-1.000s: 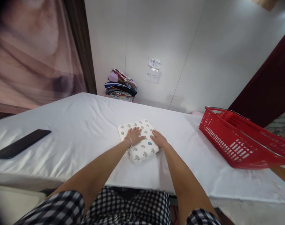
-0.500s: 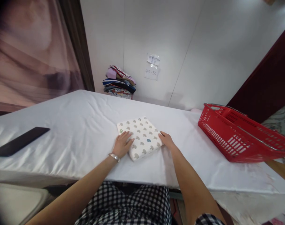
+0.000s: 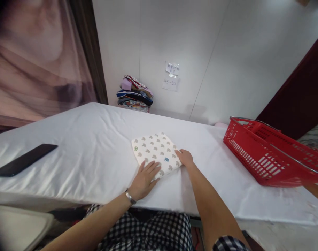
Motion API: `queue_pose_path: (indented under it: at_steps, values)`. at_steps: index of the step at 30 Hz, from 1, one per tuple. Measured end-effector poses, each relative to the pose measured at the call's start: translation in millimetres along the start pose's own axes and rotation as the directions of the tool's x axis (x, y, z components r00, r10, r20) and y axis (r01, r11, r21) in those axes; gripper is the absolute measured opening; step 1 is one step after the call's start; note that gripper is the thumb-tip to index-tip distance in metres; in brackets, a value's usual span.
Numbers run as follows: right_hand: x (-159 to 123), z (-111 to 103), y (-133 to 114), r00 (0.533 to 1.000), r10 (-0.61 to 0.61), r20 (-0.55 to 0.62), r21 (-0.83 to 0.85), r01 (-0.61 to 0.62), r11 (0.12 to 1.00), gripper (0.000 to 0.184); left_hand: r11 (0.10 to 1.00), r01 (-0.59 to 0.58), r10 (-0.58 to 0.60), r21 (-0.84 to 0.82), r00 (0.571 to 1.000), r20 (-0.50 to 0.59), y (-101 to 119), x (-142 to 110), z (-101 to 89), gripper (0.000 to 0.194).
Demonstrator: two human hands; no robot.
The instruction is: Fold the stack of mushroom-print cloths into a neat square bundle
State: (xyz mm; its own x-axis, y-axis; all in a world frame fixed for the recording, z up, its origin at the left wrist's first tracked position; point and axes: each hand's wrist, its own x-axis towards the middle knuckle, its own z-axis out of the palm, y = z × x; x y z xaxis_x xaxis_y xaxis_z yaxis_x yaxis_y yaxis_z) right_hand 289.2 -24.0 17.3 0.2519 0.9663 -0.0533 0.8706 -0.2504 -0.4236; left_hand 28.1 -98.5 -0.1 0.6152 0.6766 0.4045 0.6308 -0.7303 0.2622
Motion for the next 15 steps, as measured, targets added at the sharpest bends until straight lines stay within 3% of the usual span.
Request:
queue_pose_path:
  at_steps: [7,15]
  values:
    - [1,-1,-4,1.0,-0.006,0.008,-0.05,0.007,0.999,0.05,0.999,0.0,-0.002,0.053,0.999,0.037,0,-3,2.5,0.046]
    - [-34,10,-13,0.999,0.007,0.038,-0.141,-0.002,0.99,0.052,0.994,0.096,-0.103,0.051,0.984,0.143,-28,-22,-23.3,0.058]
